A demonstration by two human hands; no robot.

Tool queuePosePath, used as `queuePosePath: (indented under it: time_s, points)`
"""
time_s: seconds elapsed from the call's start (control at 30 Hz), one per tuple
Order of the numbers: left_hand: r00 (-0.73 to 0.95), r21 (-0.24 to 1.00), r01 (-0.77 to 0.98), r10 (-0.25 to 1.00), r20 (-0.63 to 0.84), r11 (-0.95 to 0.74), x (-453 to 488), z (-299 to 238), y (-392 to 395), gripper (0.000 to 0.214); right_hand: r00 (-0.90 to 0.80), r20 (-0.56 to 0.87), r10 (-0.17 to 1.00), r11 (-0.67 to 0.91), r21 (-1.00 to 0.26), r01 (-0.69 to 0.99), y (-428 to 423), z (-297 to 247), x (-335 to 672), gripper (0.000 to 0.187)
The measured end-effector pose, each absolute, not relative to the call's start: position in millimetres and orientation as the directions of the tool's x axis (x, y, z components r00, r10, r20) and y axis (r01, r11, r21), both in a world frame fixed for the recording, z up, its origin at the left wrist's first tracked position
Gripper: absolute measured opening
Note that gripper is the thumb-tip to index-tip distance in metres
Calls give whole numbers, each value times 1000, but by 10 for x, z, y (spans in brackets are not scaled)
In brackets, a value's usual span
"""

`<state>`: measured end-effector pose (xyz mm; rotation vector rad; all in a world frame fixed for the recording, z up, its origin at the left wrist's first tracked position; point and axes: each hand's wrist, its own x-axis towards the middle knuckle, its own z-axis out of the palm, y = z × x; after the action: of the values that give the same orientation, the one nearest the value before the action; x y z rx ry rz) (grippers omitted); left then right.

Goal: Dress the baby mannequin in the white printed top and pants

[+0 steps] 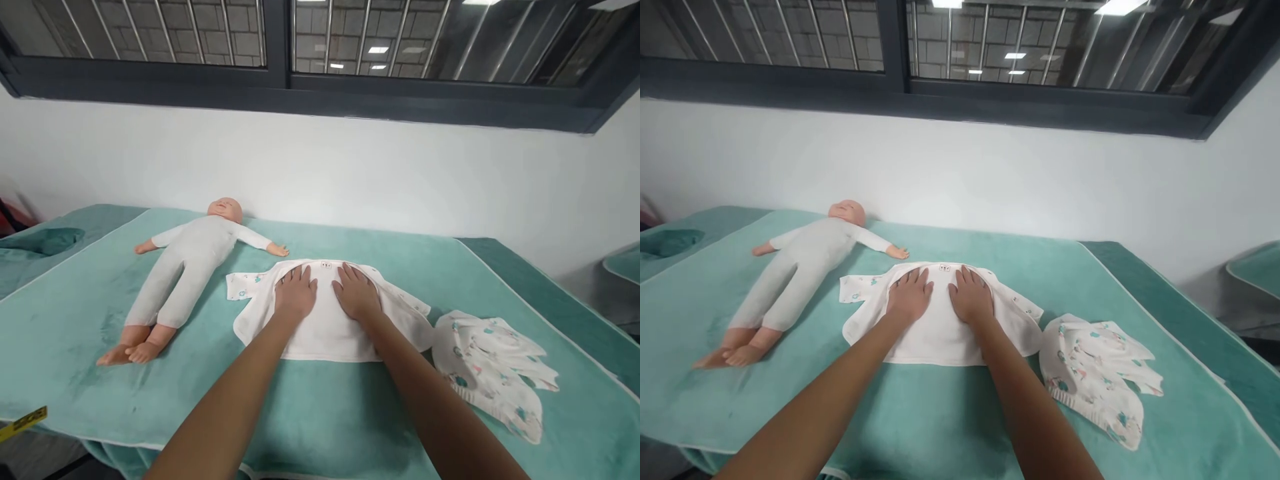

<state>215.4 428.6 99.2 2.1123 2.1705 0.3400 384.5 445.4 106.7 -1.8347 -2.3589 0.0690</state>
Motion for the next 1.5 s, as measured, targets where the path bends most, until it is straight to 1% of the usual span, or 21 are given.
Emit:
queuePosePath:
  time_s: [0.1, 0.23, 0.3, 0.33, 0.37, 0.4, 0.43, 0.47, 0.5, 0.53, 0.63, 0.73, 0.83, 0.9, 1.03, 1.17, 1.23, 1.27, 1.37, 1.43, 1.5]
  points:
    - [-35, 222, 975, 996, 86, 15, 2155, 1006, 4276, 56, -254, 122, 959, 271, -154, 950, 4388, 1089, 3825, 53]
    - [-34, 232, 973, 995, 97, 11, 2156, 1035, 4243, 55, -328, 179, 928, 360, -186, 914, 4155, 1111, 3858, 48]
    - [-35, 238, 971, 994, 101, 10, 2152, 1035, 4234, 55, -339, 253, 906, 400, -252, 881, 4049, 1090, 4006, 46]
    - [-34, 240, 971, 994, 103, 8, 2149, 1030, 4233, 55, -300, 312, 901, 394, -304, 868, 4016, 1075, 4127, 45]
    - [-34, 242, 970, 994, 105, 7, 2146, 1023, 4232, 55, -219, 372, 902, 358, -363, 860, 3996, 1062, 4276, 44]
    - [-33, 244, 970, 994, 107, 6, 2144, 1016, 4233, 55, -105, 416, 903, 293, -419, 860, 3991, 1052, 4446, 44]
    - [-34, 245, 969, 994, 108, 7, 2143, 1010, 4234, 54, 34, 429, 903, 185, -457, 870, 3997, 1046, 4627, 44]
    - [-36, 247, 969, 993, 109, 9, 2142, 1004, 4235, 54, 162, 409, 898, 55, -469, 881, 4010, 1046, 4808, 44]
    - [-39, 248, 969, 993, 110, 11, 2142, 1001, 4236, 54, 227, 388, 893, -19, -472, 881, 4027, 1050, 4974, 44]
    - [-42, 250, 968, 993, 111, 13, 2143, 1000, 4236, 54, 250, 363, 897, -56, -469, 881, 4043, 1057, 5117, 42]
    - [-50, 254, 967, 992, 119, 18, 2148, 1006, 4237, 53, 205, 285, 936, -61, -443, 894, 4078, 1083, 5360, 32]
    - [-53, 258, 966, 991, 124, 20, 2151, 1013, 4239, 53, 141, 199, 970, -41, -437, 899, 4116, 1120, 5403, 31]
    - [-56, 256, 966, 990, 128, 22, 2154, 1013, 4235, 53, 76, 131, 988, -6, -468, 884, 4225, 1207, 5436, 30]
    - [-62, 256, 966, 988, 144, 24, 2158, 1012, 4225, 56, 83, 134, 988, -6, -494, 869, 4350, 1289, 5490, 30]
    - [-93, 260, 965, 977, 193, 40, 2170, 1018, 4204, 63, 190, 205, 960, -61, -509, 859, 4612, 1398, 5580, 32]
    - [-76, 272, 962, 980, 184, 24, 2175, 1011, 4216, 56, 272, 311, 911, -98, -476, 874, 4665, 1313, 5488, 36]
    - [-68, 277, 961, 980, 186, 14, 2172, 994, 4233, 51, 240, 372, 897, -57, -442, 895, 4591, 1234, 5339, 39]
    - [-67, 277, 961, 979, 191, 11, 2169, 983, 4242, 50, 191, 411, 891, -3, -417, 909, 4537, 1201, 5235, 39]
    - [-69, 281, 960, 973, 220, 5, 2160, 951, 4264, 46, -48, 517, 855, 246, -322, 914, 4340, 1159, 4803, 36]
    - [-68, 290, 957, 966, 251, -8, 2161, 940, 4269, 43, -225, 492, 841, 401, -288, 870, 4210, 1156, 4443, 35]
    - [-69, 305, 952, 954, 290, -24, 2170, 943, 4258, 38, -389, 382, 838, 508, -289, 811, 4102, 1137, 4088, 37]
